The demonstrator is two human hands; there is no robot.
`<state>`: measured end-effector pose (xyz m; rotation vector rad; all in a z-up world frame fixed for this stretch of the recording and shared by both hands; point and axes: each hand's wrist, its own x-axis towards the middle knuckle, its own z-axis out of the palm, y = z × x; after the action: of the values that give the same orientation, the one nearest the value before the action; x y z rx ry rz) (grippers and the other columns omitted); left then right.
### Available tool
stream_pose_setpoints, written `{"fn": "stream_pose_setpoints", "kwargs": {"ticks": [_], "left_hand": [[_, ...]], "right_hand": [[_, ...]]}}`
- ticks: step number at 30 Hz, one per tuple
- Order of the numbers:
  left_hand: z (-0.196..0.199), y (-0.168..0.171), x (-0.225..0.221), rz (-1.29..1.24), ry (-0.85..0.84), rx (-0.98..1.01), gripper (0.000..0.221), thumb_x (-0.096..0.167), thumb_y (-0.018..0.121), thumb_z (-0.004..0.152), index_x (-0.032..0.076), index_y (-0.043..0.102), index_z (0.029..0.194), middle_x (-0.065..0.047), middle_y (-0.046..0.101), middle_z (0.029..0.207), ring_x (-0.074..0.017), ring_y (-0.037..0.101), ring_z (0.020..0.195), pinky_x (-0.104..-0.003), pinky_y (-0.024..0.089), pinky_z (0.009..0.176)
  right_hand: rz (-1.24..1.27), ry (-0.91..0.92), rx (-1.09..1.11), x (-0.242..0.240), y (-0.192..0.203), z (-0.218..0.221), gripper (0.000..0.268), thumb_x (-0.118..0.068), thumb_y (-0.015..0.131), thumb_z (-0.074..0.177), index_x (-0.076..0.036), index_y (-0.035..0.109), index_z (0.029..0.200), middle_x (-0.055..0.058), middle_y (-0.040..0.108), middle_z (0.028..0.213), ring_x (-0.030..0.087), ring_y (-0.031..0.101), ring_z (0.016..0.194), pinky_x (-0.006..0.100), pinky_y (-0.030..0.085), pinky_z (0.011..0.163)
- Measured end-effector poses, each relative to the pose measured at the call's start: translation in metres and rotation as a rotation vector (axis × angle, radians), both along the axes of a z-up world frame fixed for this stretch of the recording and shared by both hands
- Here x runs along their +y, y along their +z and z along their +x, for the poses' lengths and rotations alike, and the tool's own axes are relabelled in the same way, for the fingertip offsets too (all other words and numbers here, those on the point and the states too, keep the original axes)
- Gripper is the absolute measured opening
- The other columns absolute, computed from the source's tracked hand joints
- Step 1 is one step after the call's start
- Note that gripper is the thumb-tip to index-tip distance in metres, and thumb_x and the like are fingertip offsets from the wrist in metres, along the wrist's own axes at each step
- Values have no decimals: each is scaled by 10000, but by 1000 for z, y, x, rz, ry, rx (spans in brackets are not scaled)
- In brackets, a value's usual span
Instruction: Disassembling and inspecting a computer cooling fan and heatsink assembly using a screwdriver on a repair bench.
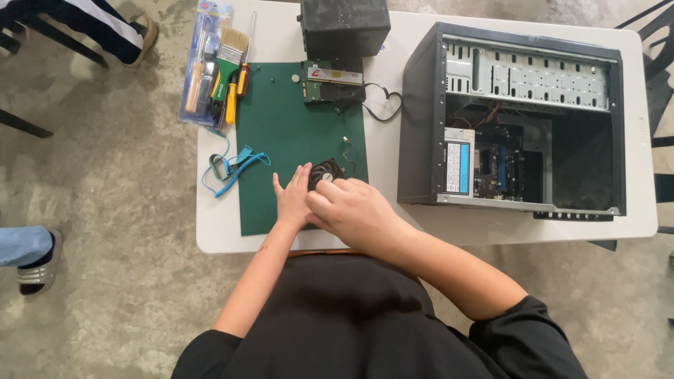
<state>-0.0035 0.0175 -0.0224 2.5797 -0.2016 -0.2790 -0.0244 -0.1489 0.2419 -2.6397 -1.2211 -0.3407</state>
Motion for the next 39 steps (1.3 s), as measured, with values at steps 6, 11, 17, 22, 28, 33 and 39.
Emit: {"fn": "stream_pose_setpoints", "kwargs": {"ticks": [6, 11, 17, 22, 28, 33, 39], "left_hand": [[-3, 25, 0, 4, -1, 56, 932, 443, 688, 917, 202, 229, 1691, -31, 402, 1707, -174, 372, 1574, -681, -27, 1303], [1, 23, 1, 44, -43, 109, 909, 454, 652, 988, 188, 164, 1708, -58, 327, 1734, -220, 278, 1614, -666, 9, 1306], [-4, 123, 23, -126, -187, 287, 1134, 445, 775, 850, 209, 103, 1733, -142, 184, 1769, -389, 196, 1626, -722, 122, 1275], [-12, 224, 35, -552, -418, 252, 996, 318, 829, 853, 152, 294, 1677, -127, 336, 1738, -390, 286, 1600, -681, 137, 1285], [-11, 182, 30, -626, -457, -38, 332, 310, 724, 995, 110, 671, 1255, -44, 746, 1252, -280, 646, 1327, -611, 178, 1312], [-17, 177, 15, -592, -125, -361, 540, 466, 983, 737, 129, 631, 968, 7, 627, 882, -258, 690, 930, -596, 362, 1217], [-2, 151, -16, -518, -171, -420, 552, 357, 985, 736, 162, 643, 1123, 19, 631, 1017, -225, 658, 1037, -485, 382, 1198]], "right_hand": [[-62, 93, 99, -7, 12, -2, 186, -301, 533, 1111, -127, 583, 1155, 38, 507, 926, 285, 628, 755, 362, 544, 689], [-171, 153, 106, -7, 28, -5, 178, -152, 647, 1021, -149, 583, 1188, 58, 521, 1035, 269, 630, 858, 327, 556, 752], [-256, 185, 202, -21, 24, 1, 313, 0, 654, 950, -162, 610, 1214, 78, 539, 1135, 293, 640, 1029, 345, 576, 840], [-293, 210, 171, -25, 35, -2, 300, 12, 662, 928, -173, 623, 1161, 83, 543, 1158, 302, 620, 1080, 381, 572, 902], [-166, 223, 386, -22, 50, 10, 318, -73, 468, 1031, -138, 671, 1268, 144, 569, 1212, 368, 568, 1230, 502, 457, 1116], [12, 17, 236, -24, 40, 6, 663, -562, 717, 969, -164, 525, 1463, 69, 500, 1095, 292, 642, 885, 423, 604, 780], [-62, -10, -62, -23, -10, 9, 359, -354, 652, 1030, -112, 568, 1282, 42, 498, 1043, 233, 659, 767, 282, 596, 688]]}}
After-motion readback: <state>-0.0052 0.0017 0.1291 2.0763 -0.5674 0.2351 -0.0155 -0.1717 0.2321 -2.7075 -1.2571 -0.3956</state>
